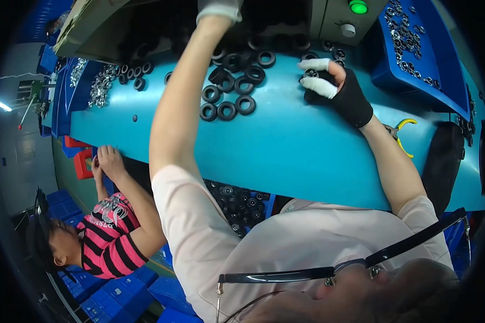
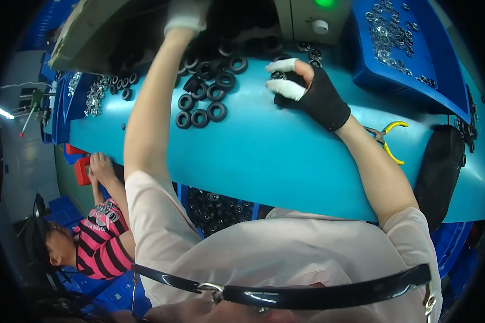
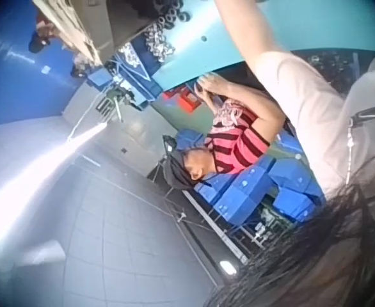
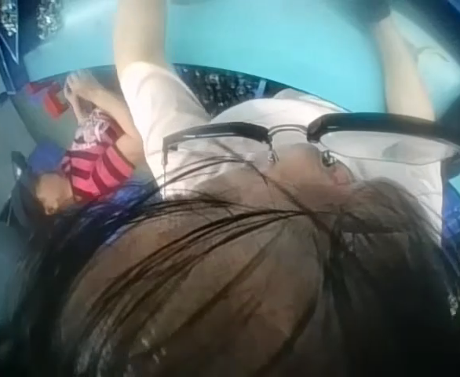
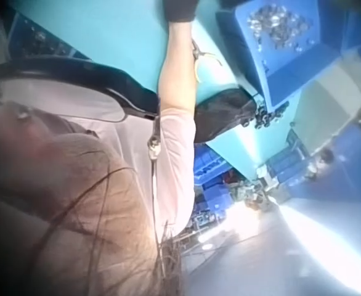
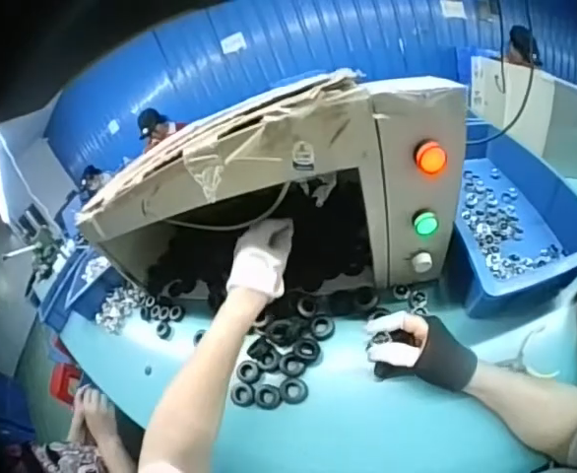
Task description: The person assembles metal inserts into black rubber rings by hand at a factory workbench, taking parts from bins and fitting them together.
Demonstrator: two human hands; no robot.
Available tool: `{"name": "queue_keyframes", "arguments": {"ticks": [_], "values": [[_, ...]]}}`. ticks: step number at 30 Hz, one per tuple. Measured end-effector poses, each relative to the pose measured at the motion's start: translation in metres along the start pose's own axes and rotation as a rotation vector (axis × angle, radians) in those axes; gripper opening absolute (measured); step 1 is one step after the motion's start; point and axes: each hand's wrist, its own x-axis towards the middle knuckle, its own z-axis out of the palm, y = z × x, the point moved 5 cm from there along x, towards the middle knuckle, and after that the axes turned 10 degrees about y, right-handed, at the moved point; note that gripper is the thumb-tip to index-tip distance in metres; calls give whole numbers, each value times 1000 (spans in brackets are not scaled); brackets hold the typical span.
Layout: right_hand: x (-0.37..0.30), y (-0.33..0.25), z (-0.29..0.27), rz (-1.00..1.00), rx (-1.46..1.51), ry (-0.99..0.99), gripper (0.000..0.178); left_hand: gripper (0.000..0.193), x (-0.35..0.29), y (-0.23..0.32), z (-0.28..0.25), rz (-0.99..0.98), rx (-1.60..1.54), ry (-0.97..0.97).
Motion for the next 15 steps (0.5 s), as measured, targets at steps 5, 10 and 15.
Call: {"name": "queue_keyframes", "arguments": {"ticks": [5,10,15], "values": [[-7,2,6,-71,-154,1,29,45,116,-47,65,84,907,-152],[-5,0,12,-109,-136,-67,32,43,136,-41,108,186,856,-148],[2,-4,7,10,-76,-135,32,42,146,-46,129,295,812,-156]]}}
